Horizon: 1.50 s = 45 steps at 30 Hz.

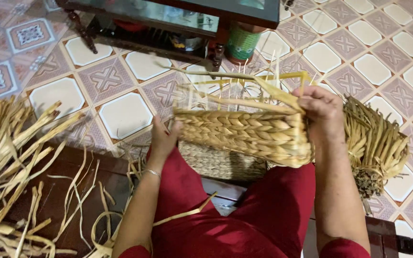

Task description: The person weaves dried plant fibers around a wire frame by hand to form a basket, occasionally using shears to trim excess material. They finish the basket by wrapping additional fibers around the top edge and securing them into the weave.

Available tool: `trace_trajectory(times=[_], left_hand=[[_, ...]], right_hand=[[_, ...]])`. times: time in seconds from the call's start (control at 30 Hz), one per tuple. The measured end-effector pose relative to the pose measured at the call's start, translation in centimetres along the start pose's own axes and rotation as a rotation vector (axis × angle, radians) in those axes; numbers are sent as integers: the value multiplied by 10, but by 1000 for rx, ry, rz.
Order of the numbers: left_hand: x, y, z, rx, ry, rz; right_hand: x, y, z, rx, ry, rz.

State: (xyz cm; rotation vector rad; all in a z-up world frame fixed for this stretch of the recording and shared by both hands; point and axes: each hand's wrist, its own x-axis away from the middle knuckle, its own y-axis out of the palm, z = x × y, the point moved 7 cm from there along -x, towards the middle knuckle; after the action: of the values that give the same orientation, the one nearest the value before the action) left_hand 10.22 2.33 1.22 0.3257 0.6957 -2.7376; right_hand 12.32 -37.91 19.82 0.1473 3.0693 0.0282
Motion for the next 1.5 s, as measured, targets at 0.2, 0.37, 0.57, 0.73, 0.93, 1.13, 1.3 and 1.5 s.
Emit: trace_trajectory(times=[0.2,0.37,0.57,0.73,0.93,1.13,1.3,1.5], left_hand=[[1,-5,11,492,-395,-197],[24,0,21,279,-319,-172],[49,24,-27,-59,-283,-95],[55,36,-44,-283,-360,-243],[63,30,-15,-253,-288,-148],[55,55,67,-783,241,123],[80,175,111,-183,669,-431],[80,275,169,-176,348,-888]], right_hand=[[-28,-78,80,-251,21,-89],[4,-97,122,147,235,121],[31,-126,214,282,143,52],[57,-106,192,623,7,92],[64,-114,197,1021,-179,-19],[51,-95,188,1254,-464,-124],[40,-84,175,1255,-556,-157],[29,-100,189,878,-201,-307]])
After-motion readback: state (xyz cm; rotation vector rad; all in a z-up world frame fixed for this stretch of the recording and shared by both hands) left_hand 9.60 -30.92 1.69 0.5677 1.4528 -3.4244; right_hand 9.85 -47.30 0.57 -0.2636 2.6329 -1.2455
